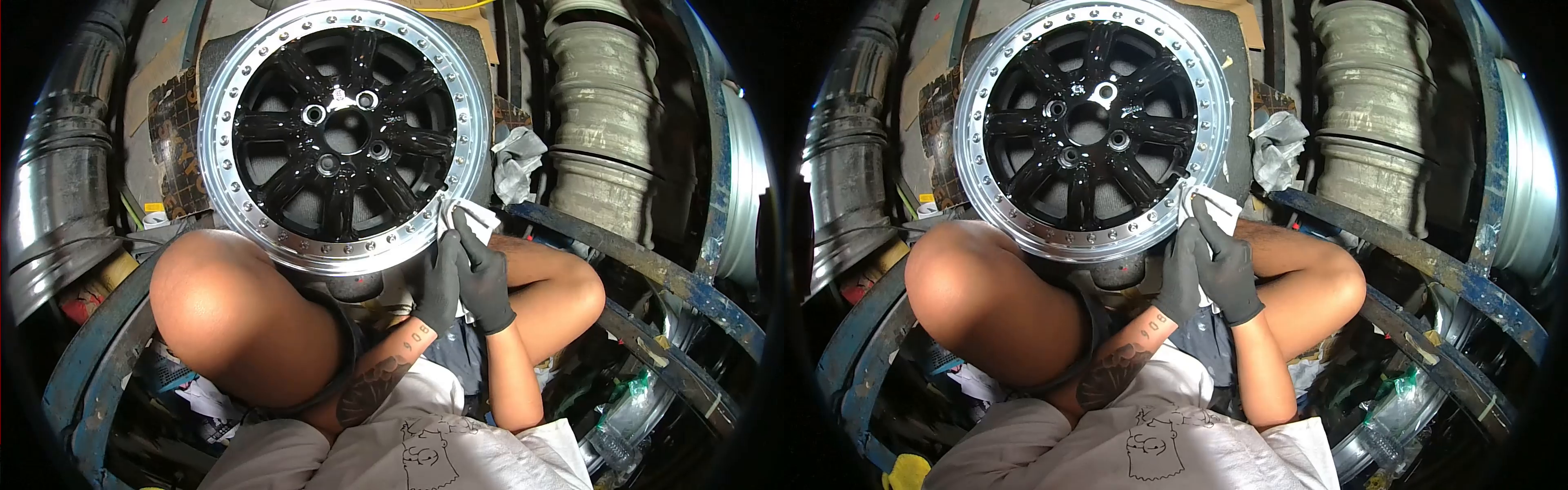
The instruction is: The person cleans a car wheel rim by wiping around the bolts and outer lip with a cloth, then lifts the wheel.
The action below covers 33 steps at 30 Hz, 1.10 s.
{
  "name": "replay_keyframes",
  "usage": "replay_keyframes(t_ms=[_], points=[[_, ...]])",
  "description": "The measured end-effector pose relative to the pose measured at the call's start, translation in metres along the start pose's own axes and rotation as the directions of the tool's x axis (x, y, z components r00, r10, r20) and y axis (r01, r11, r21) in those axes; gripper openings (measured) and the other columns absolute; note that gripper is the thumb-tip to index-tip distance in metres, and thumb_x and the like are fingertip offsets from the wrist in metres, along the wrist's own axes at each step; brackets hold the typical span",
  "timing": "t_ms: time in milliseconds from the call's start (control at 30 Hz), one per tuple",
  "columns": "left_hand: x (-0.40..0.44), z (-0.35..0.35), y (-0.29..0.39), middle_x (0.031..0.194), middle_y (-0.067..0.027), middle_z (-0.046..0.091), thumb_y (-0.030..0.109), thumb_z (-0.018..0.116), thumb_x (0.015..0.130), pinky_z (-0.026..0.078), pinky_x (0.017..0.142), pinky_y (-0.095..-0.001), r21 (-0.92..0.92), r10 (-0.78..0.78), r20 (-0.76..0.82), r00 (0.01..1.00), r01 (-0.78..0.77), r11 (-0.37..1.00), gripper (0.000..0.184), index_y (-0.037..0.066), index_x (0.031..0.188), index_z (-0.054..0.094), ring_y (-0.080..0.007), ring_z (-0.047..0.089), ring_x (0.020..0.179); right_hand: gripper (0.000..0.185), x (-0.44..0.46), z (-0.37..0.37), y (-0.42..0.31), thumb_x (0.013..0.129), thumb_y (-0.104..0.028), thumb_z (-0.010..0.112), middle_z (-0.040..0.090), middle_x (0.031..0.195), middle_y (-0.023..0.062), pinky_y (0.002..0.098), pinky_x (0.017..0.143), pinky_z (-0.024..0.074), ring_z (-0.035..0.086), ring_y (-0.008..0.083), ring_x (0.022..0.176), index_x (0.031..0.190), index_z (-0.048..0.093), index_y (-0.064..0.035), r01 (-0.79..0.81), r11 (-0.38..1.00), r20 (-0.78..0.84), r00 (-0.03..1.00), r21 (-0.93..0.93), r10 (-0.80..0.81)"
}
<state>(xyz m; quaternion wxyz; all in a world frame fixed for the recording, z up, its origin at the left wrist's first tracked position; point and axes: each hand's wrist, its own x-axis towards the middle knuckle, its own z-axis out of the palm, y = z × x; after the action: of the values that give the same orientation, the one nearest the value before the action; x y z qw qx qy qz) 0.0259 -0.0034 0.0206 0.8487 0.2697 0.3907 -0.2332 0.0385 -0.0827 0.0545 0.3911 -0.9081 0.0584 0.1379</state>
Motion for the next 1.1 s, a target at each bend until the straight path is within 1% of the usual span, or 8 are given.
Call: replay_keyframes(t_ms=[267,300,633,733,867,900,1033,1100], points=[[0.007,-0.005,-0.013,0.137,-0.0114,0.060,0.040,0.044,0.112,0.045,0.111,-0.0337,-0.387,-0.044,0.087,0.995,0.075,0.919,0.052,0.001,0.146,0.053,-0.0209,0.058,0.126,0.052,0.004,0.001,-0.002,0.092,-0.016,0.069,0.076,0.098,0.0189,0.0423,0.070,0.0581,0.073,0.0325,0.073,0.145,0.064,-0.0173,0.213,0.889,0.029,0.975,-0.406,-0.220],[0.005,-0.003,-0.009,0.127,-0.0064,0.061,0.044,0.044,0.110,0.048,0.104,-0.0336,-0.343,-0.020,0.106,0.994,0.056,0.938,0.049,0.009,0.144,0.051,-0.0163,0.060,0.118,0.053,0.004,0.002,-0.004,0.092,-0.017,0.069,0.076,0.097,0.0179,0.0423,0.069,0.0580,0.073,0.0321,0.072,0.145,0.065,-0.0185,0.185,0.877,0.027,0.981,-0.443,-0.194],[0.010,-0.020,-0.013,0.128,-0.0055,0.062,0.042,0.044,0.111,0.050,0.102,-0.0335,-0.347,-0.116,0.089,0.989,0.140,0.927,0.045,0.009,0.140,0.055,-0.0163,0.061,0.117,0.050,-0.005,0.011,-0.017,0.091,-0.024,0.069,0.071,0.079,0.0136,0.0427,0.056,0.0540,0.068,0.0299,0.060,0.141,0.067,-0.0227,0.125,0.775,-0.001,0.987,-0.619,-0.161],[0.006,-0.018,-0.002,0.130,-0.0055,0.062,0.041,0.042,0.112,0.049,0.104,-0.0340,-0.233,-0.036,0.058,0.998,0.049,0.971,0.045,0.009,0.142,0.054,-0.0161,0.060,0.119,0.051,-0.003,0.012,-0.017,0.091,-0.024,0.068,0.072,0.081,0.0127,0.0427,0.057,0.0543,0.069,0.0295,0.061,0.142,0.066,-0.0223,0.146,0.766,-0.002,0.982,-0.626,-0.189],[0.011,-0.028,-0.014,0.133,-0.0065,0.059,0.041,0.036,0.114,0.047,0.108,-0.0335,-0.351,-0.125,0.131,0.983,0.165,0.922,0.047,0.008,0.145,0.050,-0.0158,0.058,0.122,0.045,-0.001,0.009,-0.022,0.090,-0.019,0.070,0.073,0.085,0.0155,0.0443,0.062,0.0550,0.070,0.0338,0.068,0.135,0.071,-0.0186,0.095,0.825,0.002,0.994,-0.558,-0.113],[0.005,-0.029,-0.012,0.132,-0.0071,0.059,0.037,0.033,0.115,0.048,0.106,-0.0337,-0.070,0.029,0.160,0.987,-0.018,0.997,0.045,0.008,0.145,0.049,-0.0161,0.059,0.121,0.046,-0.001,0.010,-0.022,0.090,-0.019,0.070,0.073,0.084,0.0153,0.0441,0.062,0.0549,0.070,0.0336,0.068,0.135,0.070,-0.0187,0.090,0.817,0.002,0.994,-0.570,-0.108],[0.008,-0.020,-0.002,0.114,-0.0024,0.065,0.036,0.042,0.113,0.052,0.092,-0.0314,-0.281,-0.043,0.168,0.985,0.090,0.956,0.038,0.006,0.129,0.060,-0.0128,0.062,0.105,0.047,0.000,0.009,-0.021,0.090,-0.020,0.071,0.074,0.086,0.0148,0.0430,0.062,0.0556,0.070,0.0326,0.069,0.136,0.070,-0.0185,0.092,0.827,-0.010,0.993,-0.555,-0.117],[0.008,-0.025,-0.008,0.115,-0.0040,0.065,0.036,0.041,0.112,0.052,0.093,-0.0318,-0.037,0.047,0.228,0.972,-0.039,0.999,0.039,0.005,0.129,0.060,-0.0139,0.062,0.106,0.047,-0.003,0.010,-0.014,0.090,-0.019,0.071,0.074,0.090,0.0157,0.0425,0.066,0.0569,0.072,0.0329,0.073,0.137,0.070,-0.0169,0.074,0.849,-0.015,0.995,-0.523,-0.095]])
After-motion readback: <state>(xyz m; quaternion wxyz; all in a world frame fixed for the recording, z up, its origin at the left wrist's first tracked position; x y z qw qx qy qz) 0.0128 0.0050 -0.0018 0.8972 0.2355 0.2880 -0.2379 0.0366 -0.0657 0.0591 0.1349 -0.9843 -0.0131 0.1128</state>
